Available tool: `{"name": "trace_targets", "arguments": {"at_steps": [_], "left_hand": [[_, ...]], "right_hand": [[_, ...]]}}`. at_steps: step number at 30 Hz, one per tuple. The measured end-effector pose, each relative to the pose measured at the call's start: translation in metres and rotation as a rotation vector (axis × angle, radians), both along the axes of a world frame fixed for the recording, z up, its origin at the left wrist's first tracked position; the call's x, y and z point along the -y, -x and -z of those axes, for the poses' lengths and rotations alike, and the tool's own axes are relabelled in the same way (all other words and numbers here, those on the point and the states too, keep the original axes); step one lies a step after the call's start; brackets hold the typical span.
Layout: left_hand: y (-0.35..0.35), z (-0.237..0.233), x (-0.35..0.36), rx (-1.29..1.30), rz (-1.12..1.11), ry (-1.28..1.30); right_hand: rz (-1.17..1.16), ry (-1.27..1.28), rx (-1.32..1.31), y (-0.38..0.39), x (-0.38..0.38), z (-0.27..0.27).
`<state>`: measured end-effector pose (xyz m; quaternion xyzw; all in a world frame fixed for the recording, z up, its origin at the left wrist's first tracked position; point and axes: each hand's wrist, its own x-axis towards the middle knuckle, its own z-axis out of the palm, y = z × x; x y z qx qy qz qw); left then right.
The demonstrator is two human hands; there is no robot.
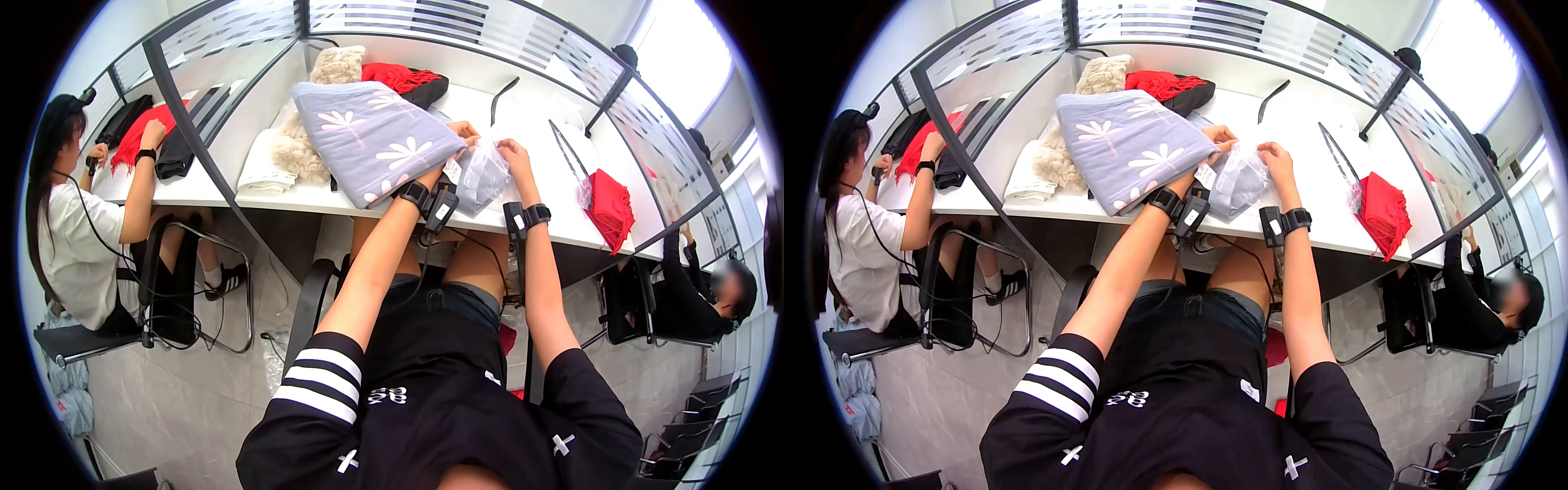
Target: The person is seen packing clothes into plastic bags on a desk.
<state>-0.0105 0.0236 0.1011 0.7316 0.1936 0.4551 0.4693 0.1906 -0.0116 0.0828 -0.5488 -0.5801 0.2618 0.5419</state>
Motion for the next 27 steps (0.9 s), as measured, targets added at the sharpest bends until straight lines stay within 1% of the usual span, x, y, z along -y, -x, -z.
{"name": "trace_targets", "arguments": {"at_steps": [6, 11, 27], "left_hand": [[0.0006, 0.0023, 0.0011, -0.034, -0.035, -0.032], [-0.0006, -0.0003, 0.0008, -0.052, -0.039, -0.048], [0.0002, 0.0017, 0.0008, -0.121, -0.062, -0.077]], "right_hand": [[-0.012, -0.008, 0.012, 0.0028, 0.0035, -0.0033], [0.023, 0.005, 0.024, 0.0025, 0.0029, -0.0023], [-0.005, 0.014, 0.016, -0.0015, 0.0007, 0.0007]]}}
